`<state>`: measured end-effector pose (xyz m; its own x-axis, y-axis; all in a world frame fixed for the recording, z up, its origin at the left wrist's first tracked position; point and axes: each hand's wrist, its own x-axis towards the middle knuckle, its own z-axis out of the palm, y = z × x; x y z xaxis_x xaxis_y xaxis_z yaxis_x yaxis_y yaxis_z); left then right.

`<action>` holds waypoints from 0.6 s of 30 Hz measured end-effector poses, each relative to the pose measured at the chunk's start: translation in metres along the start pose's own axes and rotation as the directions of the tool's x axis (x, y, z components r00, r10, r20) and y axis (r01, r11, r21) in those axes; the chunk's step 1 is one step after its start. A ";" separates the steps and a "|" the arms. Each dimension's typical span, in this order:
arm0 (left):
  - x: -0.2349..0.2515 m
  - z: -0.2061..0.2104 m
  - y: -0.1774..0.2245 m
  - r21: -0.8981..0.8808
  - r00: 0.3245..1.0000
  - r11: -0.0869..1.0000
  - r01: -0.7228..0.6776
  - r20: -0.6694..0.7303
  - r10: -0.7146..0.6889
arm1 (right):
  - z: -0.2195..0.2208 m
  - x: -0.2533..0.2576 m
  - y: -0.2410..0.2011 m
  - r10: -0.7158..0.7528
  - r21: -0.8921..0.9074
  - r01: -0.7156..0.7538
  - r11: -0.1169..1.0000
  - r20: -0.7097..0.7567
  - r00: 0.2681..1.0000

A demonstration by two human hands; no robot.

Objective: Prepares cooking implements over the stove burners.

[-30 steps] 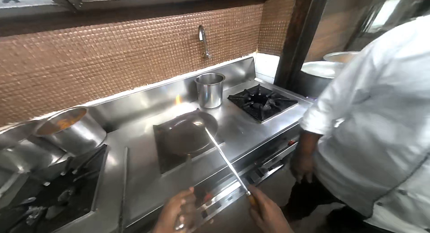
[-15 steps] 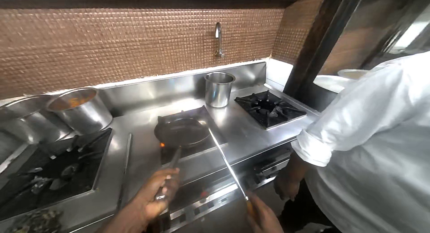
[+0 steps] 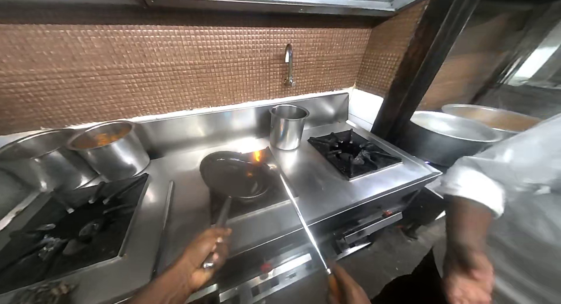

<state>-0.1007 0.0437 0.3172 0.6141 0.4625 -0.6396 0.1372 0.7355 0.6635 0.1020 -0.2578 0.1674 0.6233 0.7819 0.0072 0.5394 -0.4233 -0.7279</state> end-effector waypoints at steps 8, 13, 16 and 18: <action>0.030 -0.018 -0.025 0.129 0.986 0.983 -0.131 -0.084 0.142 | 0.000 0.001 0.004 -0.002 0.016 0.003 1.000 -0.024 1.000; 0.049 -0.028 -0.052 0.114 0.977 0.972 -0.204 -0.043 0.210 | -0.002 0.004 -0.003 0.021 0.031 -0.022 0.999 0.011 1.000; 0.063 -0.030 -0.078 0.002 0.969 0.971 -0.237 0.066 0.237 | -0.001 0.007 -0.010 0.007 0.042 -0.008 0.999 0.017 1.000; 0.073 -0.030 -0.098 -0.105 0.956 0.968 -0.228 0.165 0.243 | 0.000 0.009 -0.014 -0.014 0.046 0.014 0.999 0.014 1.000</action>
<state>-0.0921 0.0201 0.1939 0.7484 0.5393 -0.3861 -0.0887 0.6582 0.7476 0.1003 -0.2448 0.1776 0.6078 0.7941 0.0081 0.5213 -0.3913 -0.7584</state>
